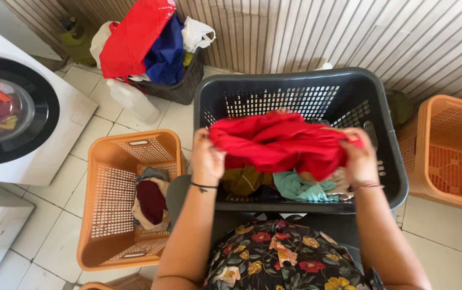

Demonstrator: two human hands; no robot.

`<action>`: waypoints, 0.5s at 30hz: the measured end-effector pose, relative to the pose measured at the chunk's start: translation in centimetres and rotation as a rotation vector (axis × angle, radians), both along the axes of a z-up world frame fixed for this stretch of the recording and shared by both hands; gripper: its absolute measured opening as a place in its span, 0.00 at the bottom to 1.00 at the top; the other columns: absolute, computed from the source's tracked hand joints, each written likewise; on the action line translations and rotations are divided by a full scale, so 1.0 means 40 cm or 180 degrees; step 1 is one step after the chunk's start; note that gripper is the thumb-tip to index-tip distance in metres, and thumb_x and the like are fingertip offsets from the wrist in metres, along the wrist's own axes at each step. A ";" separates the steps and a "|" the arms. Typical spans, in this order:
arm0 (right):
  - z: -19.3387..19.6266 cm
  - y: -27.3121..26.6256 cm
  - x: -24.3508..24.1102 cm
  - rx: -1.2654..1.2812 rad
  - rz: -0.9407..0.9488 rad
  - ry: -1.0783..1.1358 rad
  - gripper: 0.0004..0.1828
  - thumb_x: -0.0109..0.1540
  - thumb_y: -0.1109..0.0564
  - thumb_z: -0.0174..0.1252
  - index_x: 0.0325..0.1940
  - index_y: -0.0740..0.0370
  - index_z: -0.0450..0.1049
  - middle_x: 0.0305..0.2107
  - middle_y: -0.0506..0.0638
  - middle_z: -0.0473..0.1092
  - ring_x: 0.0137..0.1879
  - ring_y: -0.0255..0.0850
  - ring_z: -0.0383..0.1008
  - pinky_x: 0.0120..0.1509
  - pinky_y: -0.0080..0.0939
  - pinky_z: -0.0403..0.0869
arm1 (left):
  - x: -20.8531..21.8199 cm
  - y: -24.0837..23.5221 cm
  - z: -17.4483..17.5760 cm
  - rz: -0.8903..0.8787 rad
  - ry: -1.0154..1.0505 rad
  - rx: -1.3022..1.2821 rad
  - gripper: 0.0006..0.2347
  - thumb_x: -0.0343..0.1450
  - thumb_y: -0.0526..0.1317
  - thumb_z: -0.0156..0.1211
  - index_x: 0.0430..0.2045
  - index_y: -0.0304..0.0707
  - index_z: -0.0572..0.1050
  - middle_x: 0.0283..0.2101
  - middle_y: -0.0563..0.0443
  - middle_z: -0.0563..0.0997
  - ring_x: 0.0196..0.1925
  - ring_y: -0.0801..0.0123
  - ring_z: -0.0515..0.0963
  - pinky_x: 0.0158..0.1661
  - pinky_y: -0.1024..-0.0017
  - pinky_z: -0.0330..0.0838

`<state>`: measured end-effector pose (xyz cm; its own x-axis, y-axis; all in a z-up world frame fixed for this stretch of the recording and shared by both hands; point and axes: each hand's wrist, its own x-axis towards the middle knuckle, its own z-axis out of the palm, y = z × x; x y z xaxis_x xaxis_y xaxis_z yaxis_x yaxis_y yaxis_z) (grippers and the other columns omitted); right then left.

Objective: The person sorts laundry by picking up individual garments from a dark grey basket, unfolding them, and placing them into an orange basket. The person handles multiple items including a maroon cloth, a red hoodie, a yellow shirt, and an orange shirt.

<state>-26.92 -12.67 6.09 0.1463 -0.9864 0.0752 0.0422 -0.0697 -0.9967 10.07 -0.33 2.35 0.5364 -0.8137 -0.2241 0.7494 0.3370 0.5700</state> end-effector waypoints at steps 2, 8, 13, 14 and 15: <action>-0.036 -0.039 -0.070 0.0335 -0.0249 -0.1085 0.12 0.65 0.68 0.51 0.50 0.60 0.72 0.45 0.50 0.74 0.52 0.39 0.75 0.58 0.36 0.74 | 0.054 0.016 0.023 -0.0091 -0.0121 -0.0261 0.05 0.72 0.33 0.47 0.37 0.42 0.72 0.33 0.50 0.79 0.26 0.71 0.71 0.29 0.71 0.62; -0.098 -0.071 -0.130 -0.0069 -0.0419 0.1144 0.12 0.65 0.67 0.59 0.53 0.64 0.73 0.44 0.55 0.74 0.51 0.42 0.77 0.56 0.41 0.73 | 0.074 0.038 -0.047 -0.0378 -0.1623 0.0332 0.07 0.69 0.29 0.62 0.37 0.37 0.74 0.40 0.53 0.77 0.45 0.72 0.76 0.50 0.75 0.69; 0.030 -0.008 0.063 -0.2678 0.0322 0.2417 0.26 0.49 0.68 0.56 0.53 0.64 0.74 0.49 0.61 0.74 0.56 0.61 0.74 0.62 0.53 0.72 | -0.031 0.016 -0.119 -0.0743 -0.2170 0.0737 0.09 0.67 0.29 0.65 0.37 0.37 0.73 0.42 0.55 0.76 0.48 0.76 0.75 0.51 0.76 0.70; 0.039 0.013 0.115 -0.2401 0.0815 0.2211 0.22 0.53 0.66 0.57 0.52 0.62 0.74 0.48 0.57 0.75 0.55 0.56 0.76 0.62 0.50 0.73 | -0.042 0.013 -0.120 -0.0711 -0.2174 0.0695 0.09 0.68 0.29 0.65 0.37 0.36 0.73 0.42 0.55 0.76 0.48 0.76 0.75 0.51 0.77 0.69; 0.039 0.032 0.163 -0.2116 0.1300 0.1993 0.18 0.56 0.65 0.58 0.51 0.59 0.75 0.46 0.54 0.76 0.55 0.51 0.77 0.61 0.47 0.74 | -0.050 0.010 -0.118 -0.0680 -0.2179 0.0654 0.09 0.68 0.29 0.64 0.38 0.36 0.73 0.43 0.55 0.77 0.48 0.75 0.75 0.51 0.77 0.69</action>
